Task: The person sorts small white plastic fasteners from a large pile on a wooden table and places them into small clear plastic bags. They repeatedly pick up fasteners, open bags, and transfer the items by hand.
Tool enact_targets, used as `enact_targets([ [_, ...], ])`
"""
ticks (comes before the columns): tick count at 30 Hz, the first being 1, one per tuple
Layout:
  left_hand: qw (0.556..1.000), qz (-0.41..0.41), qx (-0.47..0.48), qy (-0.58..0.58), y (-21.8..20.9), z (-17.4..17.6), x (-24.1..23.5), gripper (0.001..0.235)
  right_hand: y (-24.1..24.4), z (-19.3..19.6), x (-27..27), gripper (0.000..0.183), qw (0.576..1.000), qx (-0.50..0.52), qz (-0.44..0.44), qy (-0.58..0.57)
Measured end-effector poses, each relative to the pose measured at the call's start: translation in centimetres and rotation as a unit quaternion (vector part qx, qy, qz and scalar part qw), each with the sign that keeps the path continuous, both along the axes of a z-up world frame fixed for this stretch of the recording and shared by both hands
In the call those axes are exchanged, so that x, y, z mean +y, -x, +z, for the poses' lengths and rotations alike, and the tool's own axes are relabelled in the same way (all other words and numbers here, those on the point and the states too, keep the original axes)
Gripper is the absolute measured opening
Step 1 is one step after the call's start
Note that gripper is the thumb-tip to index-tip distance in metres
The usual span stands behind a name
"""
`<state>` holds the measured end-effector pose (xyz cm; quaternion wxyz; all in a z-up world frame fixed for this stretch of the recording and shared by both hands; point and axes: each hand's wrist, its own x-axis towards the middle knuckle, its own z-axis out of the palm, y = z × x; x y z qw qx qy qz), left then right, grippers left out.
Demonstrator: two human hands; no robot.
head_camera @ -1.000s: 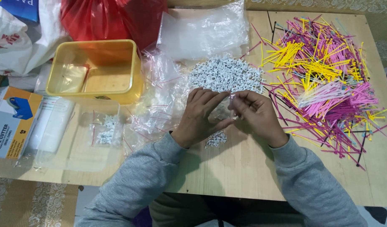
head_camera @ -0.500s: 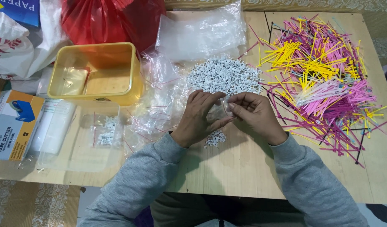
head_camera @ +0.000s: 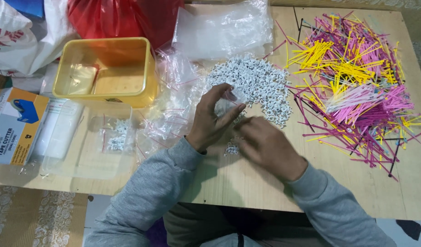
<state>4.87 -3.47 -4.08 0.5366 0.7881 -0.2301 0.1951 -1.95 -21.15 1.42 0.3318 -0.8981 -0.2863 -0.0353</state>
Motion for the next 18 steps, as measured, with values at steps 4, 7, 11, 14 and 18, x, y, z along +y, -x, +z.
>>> enact_targets([
  [4,1.000,-0.003,0.011,0.013,0.4,0.3,-0.3,0.052,0.8,-3.9,1.1,0.044,0.992,-0.102,0.056,0.043],
  [7,1.000,-0.013,0.014,0.017,0.8,0.8,-0.4,0.053,0.6,-5.8,1.3,0.046,0.985,-0.114,0.087,0.096],
  [11,1.000,-0.023,0.002,0.011,1.0,1.1,-0.3,0.055,0.3,-6.7,1.2,0.034,0.985,-0.140,0.066,0.071],
  [14,1.000,-0.029,-0.005,0.012,1.0,0.9,-0.3,0.056,0.2,-7.4,0.5,0.025,0.982,-0.165,0.048,0.082],
  [18,0.999,-0.043,-0.005,0.017,1.3,0.5,-0.5,0.055,0.4,-7.7,-0.7,0.016,0.980,-0.174,0.034,0.092],
])
